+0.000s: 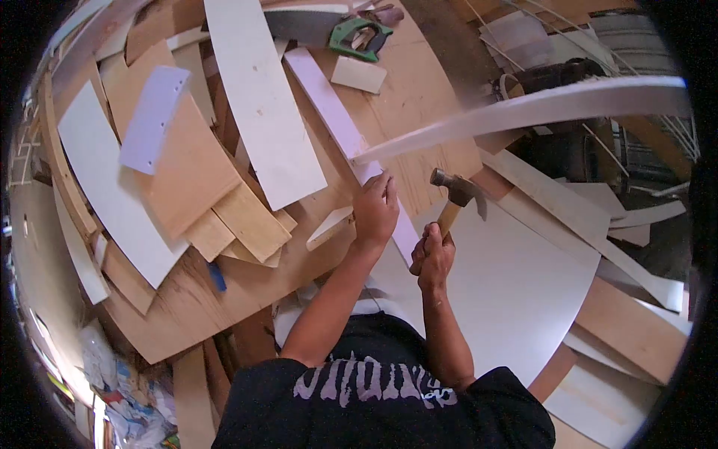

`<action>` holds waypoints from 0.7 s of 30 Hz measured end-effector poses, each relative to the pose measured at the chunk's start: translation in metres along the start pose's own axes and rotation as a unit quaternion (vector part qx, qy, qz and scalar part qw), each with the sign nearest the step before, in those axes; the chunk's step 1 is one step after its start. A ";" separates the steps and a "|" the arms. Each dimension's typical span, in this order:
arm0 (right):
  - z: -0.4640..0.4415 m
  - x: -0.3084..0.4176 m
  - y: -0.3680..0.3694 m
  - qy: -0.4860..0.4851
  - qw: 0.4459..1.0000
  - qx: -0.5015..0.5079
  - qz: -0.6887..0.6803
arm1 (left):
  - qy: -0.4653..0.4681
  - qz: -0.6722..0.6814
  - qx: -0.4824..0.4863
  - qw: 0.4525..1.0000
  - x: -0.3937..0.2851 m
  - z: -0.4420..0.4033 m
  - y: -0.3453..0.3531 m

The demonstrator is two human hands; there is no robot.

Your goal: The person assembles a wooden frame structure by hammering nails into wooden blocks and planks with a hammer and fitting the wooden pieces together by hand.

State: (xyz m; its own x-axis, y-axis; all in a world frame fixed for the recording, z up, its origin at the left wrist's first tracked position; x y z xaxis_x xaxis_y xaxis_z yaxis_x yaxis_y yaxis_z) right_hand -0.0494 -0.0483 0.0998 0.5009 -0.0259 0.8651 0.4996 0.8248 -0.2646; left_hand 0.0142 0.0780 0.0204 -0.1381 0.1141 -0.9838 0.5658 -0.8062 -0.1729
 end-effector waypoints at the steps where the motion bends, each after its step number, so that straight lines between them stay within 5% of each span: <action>1: -0.001 0.002 0.000 -0.006 1.000 0.005 0.001 | -0.008 0.001 -0.005 1.000 0.002 0.002 0.000; 7: -0.017 -0.012 0.003 -0.025 0.999 0.024 0.025 | 0.064 -0.091 -0.023 0.994 -0.013 0.006 -0.018; 9: -0.022 -0.020 0.006 -0.025 0.999 0.032 0.028 | 0.202 -0.186 -0.005 0.962 -0.017 0.014 -0.012; 14: -0.029 -0.023 0.014 -0.043 0.997 -0.008 0.057 | 0.246 -0.189 0.028 0.950 -0.014 0.027 -0.046; 16: -0.032 -0.022 0.012 -0.049 0.996 -0.008 0.071 | 0.369 -0.127 -0.004 0.921 -0.032 0.035 -0.081; 21: -0.031 -0.031 0.011 -0.061 0.994 -0.003 0.091 | 0.308 -0.279 -0.035 0.909 -0.023 0.021 -0.126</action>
State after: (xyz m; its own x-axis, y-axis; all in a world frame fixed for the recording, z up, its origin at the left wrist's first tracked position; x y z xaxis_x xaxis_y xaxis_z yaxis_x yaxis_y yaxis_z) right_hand -0.0380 -0.0557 0.0567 0.4946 0.1931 0.8474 0.4130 0.8057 -0.4246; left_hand -0.0708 0.1649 0.0661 0.0496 0.8143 -0.5783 0.6004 -0.4870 -0.6343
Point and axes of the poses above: each hand's wrist, its own z-axis away from the middle knuckle, its own y-axis out of the palm, x = y × z, the point moved 2 cm from there along -z, towards the middle knuckle, and after that the axes turned 14 degrees about -x, right-handed, at the moved point
